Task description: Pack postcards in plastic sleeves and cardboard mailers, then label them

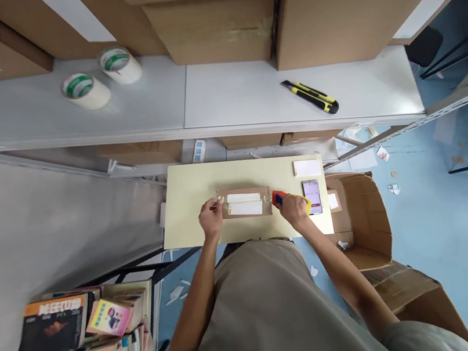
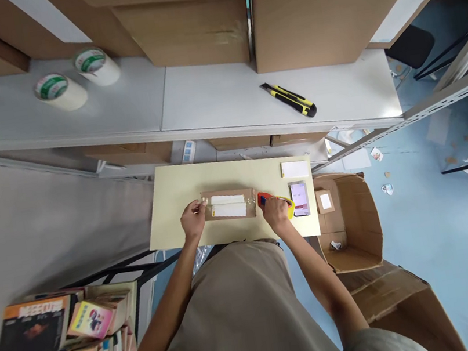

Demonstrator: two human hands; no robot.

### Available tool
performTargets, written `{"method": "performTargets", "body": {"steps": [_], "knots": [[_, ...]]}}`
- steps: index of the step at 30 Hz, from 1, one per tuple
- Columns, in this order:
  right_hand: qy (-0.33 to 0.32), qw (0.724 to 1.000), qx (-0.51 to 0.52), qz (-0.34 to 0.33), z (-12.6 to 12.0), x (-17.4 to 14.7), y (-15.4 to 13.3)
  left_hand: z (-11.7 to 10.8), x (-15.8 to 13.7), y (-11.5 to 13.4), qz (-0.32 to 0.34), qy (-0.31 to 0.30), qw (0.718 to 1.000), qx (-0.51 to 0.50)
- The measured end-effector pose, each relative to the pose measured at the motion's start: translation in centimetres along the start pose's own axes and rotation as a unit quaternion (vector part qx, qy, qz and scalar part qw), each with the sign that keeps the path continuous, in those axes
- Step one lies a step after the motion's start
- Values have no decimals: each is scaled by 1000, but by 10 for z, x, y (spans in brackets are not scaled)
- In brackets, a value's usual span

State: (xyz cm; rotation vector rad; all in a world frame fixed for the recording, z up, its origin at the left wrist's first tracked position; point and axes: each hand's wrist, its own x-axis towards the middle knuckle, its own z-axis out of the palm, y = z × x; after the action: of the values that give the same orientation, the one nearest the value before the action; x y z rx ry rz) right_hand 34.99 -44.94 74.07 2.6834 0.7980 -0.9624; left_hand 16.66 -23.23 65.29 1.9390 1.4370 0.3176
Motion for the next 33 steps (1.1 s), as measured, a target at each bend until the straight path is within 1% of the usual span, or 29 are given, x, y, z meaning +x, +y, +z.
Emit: {"method": "performTargets", "body": {"steps": [2,3,5,6,8,10,11,13,14,16,18,20,22,25,27,29,30,32,33], "knots": [[4,999,15,33,-11,-9,3,-3,1,15,33,9,999,-2],[11,999,28,45,-21,-13,4,-4,1,26,67,14,998,-8],[39,996,54,53,-48,-23,6,-7,-3,59,162,13,986,-39],[60,995,65,49,-65,-28,6,-10,-7,79,222,4,973,-62],[107,990,83,33,-101,-39,3,-16,-17,123,337,-5,936,-104],[154,983,98,11,-139,-49,-6,-24,-25,167,430,1,893,-135],[178,978,106,-2,-157,-53,-11,-29,-27,187,466,8,872,-149],[227,966,123,-28,-190,-58,-23,-38,-24,222,516,27,839,-172],[249,959,130,-40,-205,-58,-30,-43,-19,236,528,36,829,-180],[278,950,132,-62,-229,-50,-42,-50,-5,257,533,48,825,-183],[293,945,116,-85,-246,-36,-53,-55,12,269,524,43,833,-171],[309,941,89,-109,-255,-16,-63,-57,27,273,511,21,847,-146],[331,933,62,-125,-257,6,-73,-57,37,271,498,-4,859,-121],[354,924,41,-138,-251,36,-84,-55,42,260,487,-26,867,-103],[362,919,40,-149,-245,53,-90,-53,41,247,484,-37,869,-100],[385,908,51,-161,-237,62,-92,-52,41,227,475,-51,873,-96],[406,896,64,-165,-231,64,-91,-52,41,213,464,-59,879,-94],[461,865,101,-171,-210,59,-85,-51,43,177,425,-74,898,-89],[485,848,124,-173,-194,54,-80,-51,44,155,394,-80,912,-86]]}}
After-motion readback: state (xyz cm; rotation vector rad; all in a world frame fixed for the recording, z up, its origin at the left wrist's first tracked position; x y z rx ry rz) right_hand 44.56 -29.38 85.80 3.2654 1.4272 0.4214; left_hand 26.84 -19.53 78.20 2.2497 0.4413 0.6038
